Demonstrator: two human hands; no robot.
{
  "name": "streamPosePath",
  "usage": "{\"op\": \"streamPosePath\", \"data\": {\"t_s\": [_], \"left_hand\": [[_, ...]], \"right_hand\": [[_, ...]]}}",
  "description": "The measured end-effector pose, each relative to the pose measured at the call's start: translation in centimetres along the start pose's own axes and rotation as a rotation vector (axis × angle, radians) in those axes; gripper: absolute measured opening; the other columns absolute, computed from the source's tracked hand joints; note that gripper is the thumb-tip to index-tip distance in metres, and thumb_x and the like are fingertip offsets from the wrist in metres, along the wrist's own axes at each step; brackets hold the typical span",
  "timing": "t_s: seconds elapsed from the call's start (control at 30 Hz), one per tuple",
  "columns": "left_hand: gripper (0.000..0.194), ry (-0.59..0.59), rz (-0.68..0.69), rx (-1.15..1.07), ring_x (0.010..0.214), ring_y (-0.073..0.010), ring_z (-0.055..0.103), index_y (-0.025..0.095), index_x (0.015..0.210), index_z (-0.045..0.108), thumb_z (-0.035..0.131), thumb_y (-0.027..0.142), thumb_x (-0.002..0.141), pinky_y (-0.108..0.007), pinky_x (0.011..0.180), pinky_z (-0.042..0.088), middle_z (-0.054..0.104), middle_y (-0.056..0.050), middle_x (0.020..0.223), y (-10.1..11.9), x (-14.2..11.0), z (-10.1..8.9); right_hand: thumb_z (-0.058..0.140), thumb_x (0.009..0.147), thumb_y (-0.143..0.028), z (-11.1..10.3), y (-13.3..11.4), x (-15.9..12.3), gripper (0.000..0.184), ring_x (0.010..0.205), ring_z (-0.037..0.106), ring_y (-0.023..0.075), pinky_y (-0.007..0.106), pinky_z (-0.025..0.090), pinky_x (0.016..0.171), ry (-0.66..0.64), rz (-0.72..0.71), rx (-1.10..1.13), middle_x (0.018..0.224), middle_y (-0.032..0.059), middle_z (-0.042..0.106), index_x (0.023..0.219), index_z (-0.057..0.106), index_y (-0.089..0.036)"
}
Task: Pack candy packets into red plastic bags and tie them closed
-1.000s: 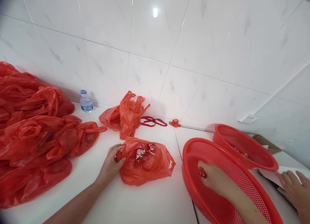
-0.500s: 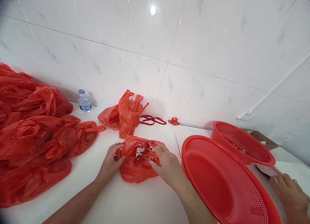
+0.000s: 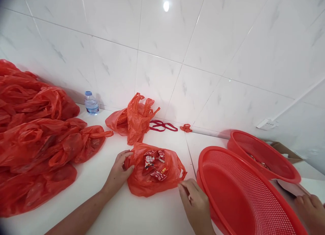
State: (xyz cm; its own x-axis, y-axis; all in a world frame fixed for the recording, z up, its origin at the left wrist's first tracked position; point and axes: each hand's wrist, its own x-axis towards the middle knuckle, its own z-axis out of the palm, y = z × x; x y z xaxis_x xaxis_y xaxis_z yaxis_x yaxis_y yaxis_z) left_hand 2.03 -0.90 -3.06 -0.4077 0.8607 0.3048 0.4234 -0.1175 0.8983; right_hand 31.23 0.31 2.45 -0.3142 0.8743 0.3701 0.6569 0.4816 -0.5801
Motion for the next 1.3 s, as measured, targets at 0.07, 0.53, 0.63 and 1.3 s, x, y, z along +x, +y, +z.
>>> {"op": "streamPosePath", "data": {"t_s": [0.07,0.53,0.63,1.3], "left_hand": [[0.043,-0.003,-0.009,0.011,0.122,-0.0213,0.04,0.025,0.116,0.05,0.054,0.018,0.074,-0.039,0.105,0.033,0.038,-0.005,0.129,0.0,0.0,0.0],[0.067,0.067,-0.169,-0.122,0.094,-0.0202,0.058,0.024,0.134,0.036,0.062,0.031,0.073,-0.039,0.086,0.047,0.051,-0.009,0.12,0.3,-0.2,-0.2],[0.068,0.057,-0.249,-0.172,0.083,-0.0178,0.058,0.024,0.135,0.033,0.061,0.036,0.075,-0.037,0.078,0.05,0.056,-0.007,0.109,0.6,-0.3,-0.5],[0.053,-0.032,-0.215,-0.294,0.076,-0.015,0.057,0.022,0.125,0.042,0.059,0.031,0.075,-0.029,0.073,0.047,0.057,0.001,0.086,0.4,0.1,-0.3]], "right_hand": [[0.048,0.088,-0.039,-0.3,1.3,-1.5,0.025,0.06,0.049,0.0131,0.022,0.041,0.058,0.025,0.01,0.002,0.067,0.0005,0.053,0.073,0.054,-0.021],[0.054,0.075,-0.057,1.4,0.2,0.3,0.06,0.071,0.054,0.0147,0.026,0.047,0.061,0.116,0.446,-0.033,0.115,0.0026,0.053,0.126,0.039,-0.027],[0.057,0.074,-0.055,2.8,-0.2,1.2,0.058,0.071,0.055,0.016,0.027,0.045,0.06,0.096,0.476,0.038,0.109,0.0033,0.056,0.121,0.043,-0.024],[0.047,0.083,-0.054,6.0,1.2,1.1,0.039,0.063,0.039,0.014,0.023,0.034,0.055,0.087,0.459,0.463,0.065,-0.0015,0.045,0.072,0.051,-0.017]]}}
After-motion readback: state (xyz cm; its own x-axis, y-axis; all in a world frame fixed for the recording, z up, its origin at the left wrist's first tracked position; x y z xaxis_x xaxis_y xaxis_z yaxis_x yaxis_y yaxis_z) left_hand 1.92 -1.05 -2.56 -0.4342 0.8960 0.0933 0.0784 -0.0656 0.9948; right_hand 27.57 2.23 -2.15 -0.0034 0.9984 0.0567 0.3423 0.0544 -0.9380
